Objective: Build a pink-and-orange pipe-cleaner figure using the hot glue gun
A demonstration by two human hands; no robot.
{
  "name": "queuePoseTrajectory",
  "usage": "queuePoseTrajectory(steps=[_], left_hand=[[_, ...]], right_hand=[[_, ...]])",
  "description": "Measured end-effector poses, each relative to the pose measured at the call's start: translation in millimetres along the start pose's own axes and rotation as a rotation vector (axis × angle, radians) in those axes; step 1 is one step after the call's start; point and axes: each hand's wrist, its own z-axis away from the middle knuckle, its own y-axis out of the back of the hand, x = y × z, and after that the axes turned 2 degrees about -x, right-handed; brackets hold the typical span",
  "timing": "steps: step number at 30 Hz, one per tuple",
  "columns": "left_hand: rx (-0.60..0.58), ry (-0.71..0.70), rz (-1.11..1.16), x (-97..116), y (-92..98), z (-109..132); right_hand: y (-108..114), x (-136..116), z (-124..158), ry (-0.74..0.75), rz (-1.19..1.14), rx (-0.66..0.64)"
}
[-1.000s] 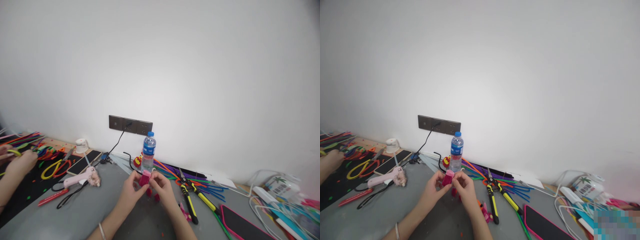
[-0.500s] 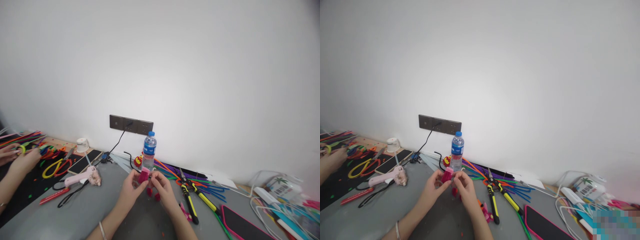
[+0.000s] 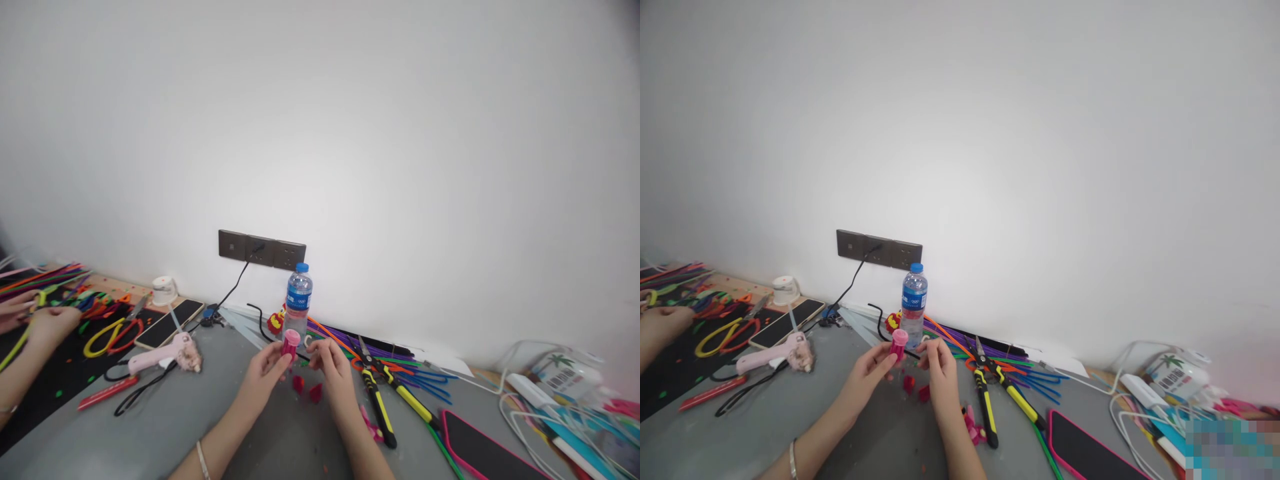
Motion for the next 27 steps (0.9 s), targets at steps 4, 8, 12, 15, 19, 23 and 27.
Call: queuePoseTrajectory(steps=[4,8,12,15,19,23,27], left_hand=[[-0.014,-0.011,0.002,-3.4,1.5,-0.6],[-0.030,-0.040,-0.017,-7.8,4.1,-1.4],[-0.082,-0.081,-0.044,-7.9,5.8,-2.0],[-0.084,-0.123,-0.053,-4.5,5.6,-2.4],[-0.027,-0.119,-0.040,1.4,4.0,-1.1],[0.036,-0.123,0.011,3.0,4.0,-0.6],[0.041,-0.162,0.039,0.1,5.4,-3.1]], right_hand=[[0.1,0.8,-1.4,0.056,-0.005,0.040],[-0.6,-2.1,-0.2,0.052,0.003,-0.061],[-5.0,-6.9,3.5,0.064,-0.012,-0.177],[-7.3,-7.1,5.4,0.059,-0.025,-0.201],[-5.6,-5.2,5.5,0.041,-0.032,-0.232],[-3.8,-5.8,4.5,0.029,-0.053,-0.245],[-4.9,-7.3,4.1,0.014,-0.060,-0.229]])
